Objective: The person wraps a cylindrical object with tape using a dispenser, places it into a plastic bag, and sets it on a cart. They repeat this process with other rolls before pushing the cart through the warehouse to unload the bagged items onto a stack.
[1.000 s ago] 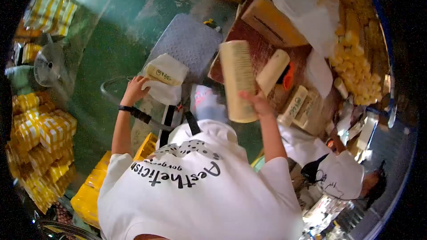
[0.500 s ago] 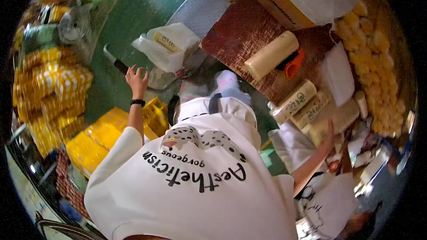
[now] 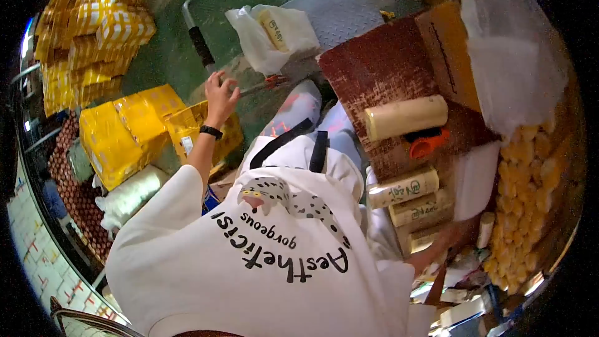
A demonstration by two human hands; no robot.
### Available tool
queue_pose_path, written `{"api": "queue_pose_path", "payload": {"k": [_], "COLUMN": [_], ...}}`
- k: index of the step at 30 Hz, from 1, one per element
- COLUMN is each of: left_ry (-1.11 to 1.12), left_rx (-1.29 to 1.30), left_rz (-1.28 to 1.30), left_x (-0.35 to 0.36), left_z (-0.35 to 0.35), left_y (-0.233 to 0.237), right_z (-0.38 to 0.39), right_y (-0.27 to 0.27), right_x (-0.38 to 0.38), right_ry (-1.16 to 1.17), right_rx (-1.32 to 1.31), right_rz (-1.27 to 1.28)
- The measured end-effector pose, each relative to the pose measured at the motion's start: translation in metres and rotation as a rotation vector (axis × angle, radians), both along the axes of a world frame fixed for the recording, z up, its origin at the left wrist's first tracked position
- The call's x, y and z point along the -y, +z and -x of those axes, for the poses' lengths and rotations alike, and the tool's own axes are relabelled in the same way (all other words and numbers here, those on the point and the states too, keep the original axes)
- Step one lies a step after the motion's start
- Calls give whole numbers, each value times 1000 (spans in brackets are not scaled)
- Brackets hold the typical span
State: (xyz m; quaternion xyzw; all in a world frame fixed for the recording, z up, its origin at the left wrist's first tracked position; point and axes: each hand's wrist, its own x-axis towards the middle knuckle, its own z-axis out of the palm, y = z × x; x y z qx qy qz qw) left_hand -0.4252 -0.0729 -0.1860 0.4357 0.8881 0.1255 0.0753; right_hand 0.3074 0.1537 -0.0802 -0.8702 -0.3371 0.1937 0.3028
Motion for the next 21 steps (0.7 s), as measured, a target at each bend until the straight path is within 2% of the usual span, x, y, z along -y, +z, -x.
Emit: {"api": "queue_pose_path", "payload": {"k": [4,6,7,8,9,10,11,12,14,16,17,18,19,21], "left_ry": [230,318,371,427,485,610,726,834,772,741,719,744,768,769], "left_rx": [-17,-74,-108,-143,-183,-20,150,326,362,349,271,309,348,348], "left_rz": [-187,-303,-313,-326,-345,-272,-195,-115,-203,-214,-232,-242,-256,-249], "left_x": [-20,-39,-53,-69,-83,-92,-98,-105,-107,-105,-104,-105,-110,-114], "left_z": [30,71,93,117,141,161,181,198,192,190,193,191,189,189], "left_y": [-4,-21,-26,-29,-31,-36,-42,-49,-41,-46,-54,-56,-52,-45], "right_z": [158,259,338,393,438,495,529,572,637,710,746,774,803,834], "right_y": [7,-17,-2,-14,-48,-55,-85,-95,-173,-239,-285,-329,-361,-389], "right_x": [-68,-88,-81,-71,-59,-51,-43,-39,-38,-38,-37,-34,-37,-42], "right_ry": [401,648,714,803,838,1111,1181,1178,1116,1350,1490,1615,1493,1642], "right_rx": [-146,-115,-321,-349,-782,-716,-700,-708,-990,-739,-564,-381,-372,21], "right_rz": [-250,-308,-166,-10,-23,82,210,341,446,390,364,344,495,407]}}
